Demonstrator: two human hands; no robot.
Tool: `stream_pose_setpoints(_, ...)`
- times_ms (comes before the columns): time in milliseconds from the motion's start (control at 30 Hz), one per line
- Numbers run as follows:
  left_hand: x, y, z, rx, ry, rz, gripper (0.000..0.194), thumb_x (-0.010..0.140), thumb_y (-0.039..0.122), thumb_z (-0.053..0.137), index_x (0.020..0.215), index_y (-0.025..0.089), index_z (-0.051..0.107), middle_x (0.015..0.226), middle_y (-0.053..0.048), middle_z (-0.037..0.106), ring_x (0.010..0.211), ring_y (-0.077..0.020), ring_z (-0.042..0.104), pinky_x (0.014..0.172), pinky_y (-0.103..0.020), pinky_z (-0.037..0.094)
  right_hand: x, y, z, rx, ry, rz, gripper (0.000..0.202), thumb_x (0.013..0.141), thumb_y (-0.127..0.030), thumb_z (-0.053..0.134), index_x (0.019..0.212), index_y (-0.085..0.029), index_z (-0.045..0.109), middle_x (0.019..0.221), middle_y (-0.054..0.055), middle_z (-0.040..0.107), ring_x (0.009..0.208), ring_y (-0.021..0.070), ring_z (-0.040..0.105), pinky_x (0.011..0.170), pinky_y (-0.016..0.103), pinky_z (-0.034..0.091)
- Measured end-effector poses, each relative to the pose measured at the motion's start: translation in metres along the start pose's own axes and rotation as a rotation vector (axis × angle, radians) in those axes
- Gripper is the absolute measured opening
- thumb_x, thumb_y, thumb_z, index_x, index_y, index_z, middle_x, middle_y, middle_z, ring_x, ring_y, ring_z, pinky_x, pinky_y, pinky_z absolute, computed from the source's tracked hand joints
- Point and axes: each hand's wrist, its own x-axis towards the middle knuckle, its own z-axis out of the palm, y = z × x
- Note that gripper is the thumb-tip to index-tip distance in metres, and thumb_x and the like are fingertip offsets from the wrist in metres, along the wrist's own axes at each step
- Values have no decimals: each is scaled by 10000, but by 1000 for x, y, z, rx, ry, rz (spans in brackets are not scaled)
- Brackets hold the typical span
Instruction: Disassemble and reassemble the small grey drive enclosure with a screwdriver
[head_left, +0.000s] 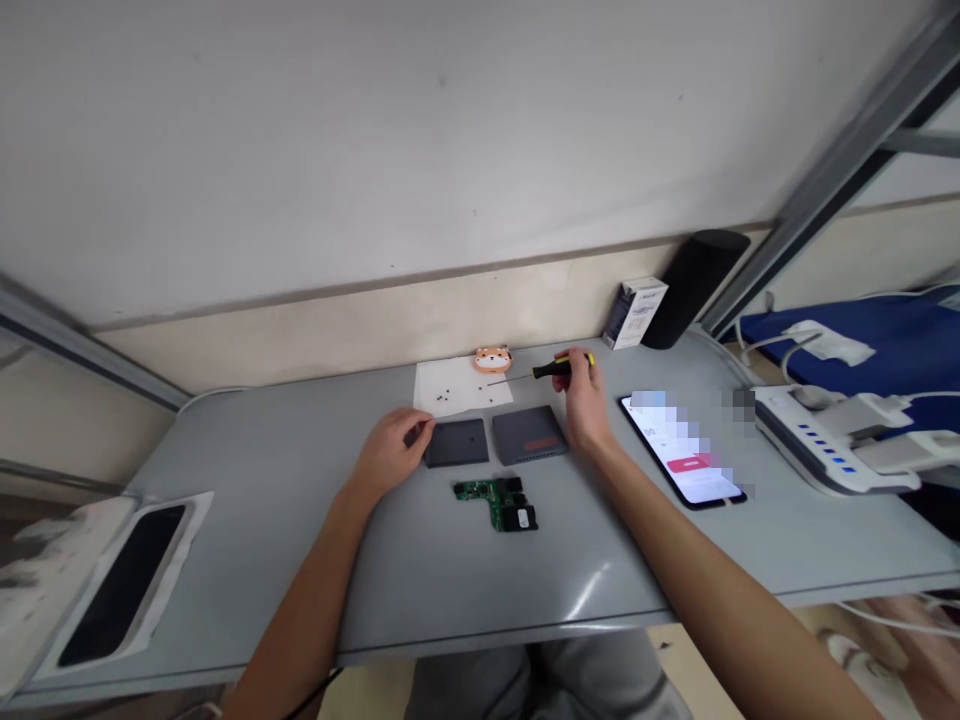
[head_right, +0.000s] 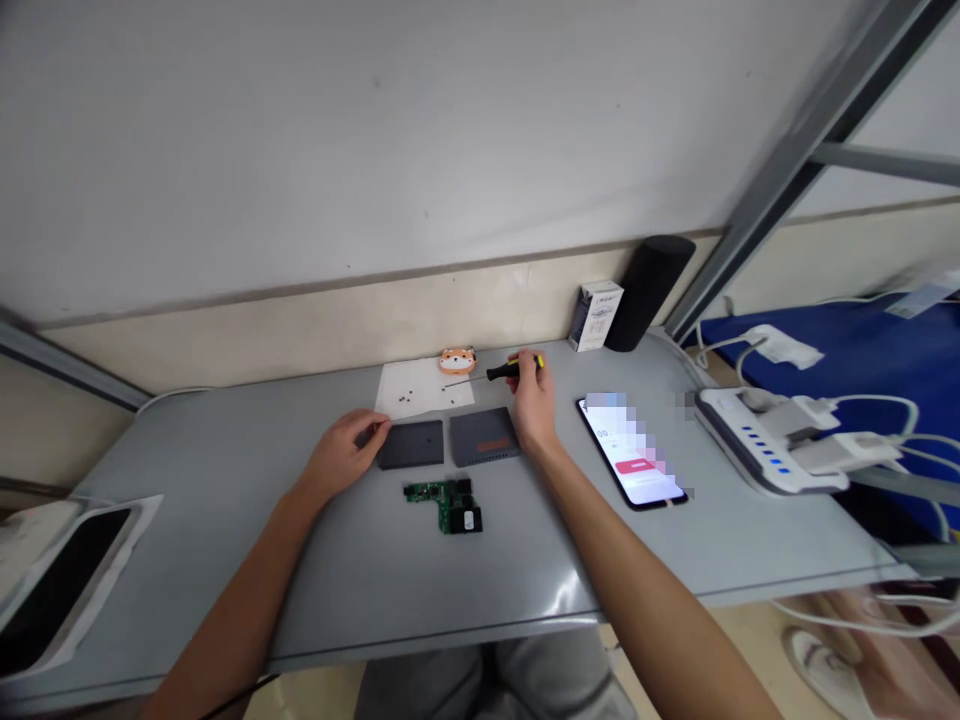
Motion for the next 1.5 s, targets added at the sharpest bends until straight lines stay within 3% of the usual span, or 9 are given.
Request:
stream_pose_setpoints(167, -2, 7, 4, 47, 143, 70, 186, 1025, 255, 536, 898, 214, 666, 834, -29, 676, 800, -186, 646, 763, -319, 539, -11, -4, -1, -74, -5, 8, 484, 833, -728, 597, 810, -245, 584, 739, -17, 584, 670, 155, 547, 654, 311, 465)
stream_pose_setpoints(267, -2, 14, 5, 43, 171, 120, 195, 1033, 253, 527, 906, 215, 670, 890, -44, 678, 847, -190, 652, 790, -324, 548, -19, -3, 2, -120, -28, -30, 457, 852, -703, 578, 830, -246, 592, 783, -10, 603, 746, 169, 579, 718, 319, 488)
stream_pose_setpoints(400, -1, 10, -1, 63, 102, 165, 185, 1023, 253, 539, 931, 221, 696, 996, -67, 699, 959, -214, 665, 882, -364, 562, -25, 1, 4, -139, 5, -71, 451, 879, -695, 548, 857, -245, 583, 796, -13, 608, 769, 175, 592, 758, 333, 494)
stream_pose_setpoints(533, -2, 0, -10, 47, 39, 72, 176, 1021, 260, 527, 951, 222, 685, 966, -56, 713, 960, -221, 666, 905, -380, 566, -30, 5, 4, -123, 49, -71, 455, 867, -694, 552, 895, -241, 572, 806, -13, 612, 780, 176, 601, 787, 340, 494)
stream_pose_setpoints(800, -4, 7, -4, -35, -60, -37, 139, 975, 232, 545, 978, 223, 683, 886, -44, 709, 871, -214, 677, 854, -365, 575, -31, 3, 1, -49, 164, -27, 417, 873, -660, 543, 917, -246, 560, 870, -10, 599, 836, 168, 616, 774, 307, 484)
stream_pose_setpoints(1200, -3, 9, -8, -28, -92, -13, 178, 995, 209, 533, 926, 226, 695, 905, -42, 743, 864, -212, 689, 837, -358, 563, -34, 4, 4, -71, 245, -58, 382, 898, -631, 524, 923, -251, 554, 892, -10, 585, 857, 167, 604, 813, 313, 498)
stream_pose_setpoints(1500, -4, 6, -3, -29, -79, -48, 195, 1012, 230, 507, 967, 221, 697, 938, -58, 752, 894, -217, 700, 874, -372, 567, -32, -5, 0, -70, 268, -114, 393, 899, -648, 526, 885, -255, 537, 805, -19, 529, 743, 159, 572, 693, 290, 464)
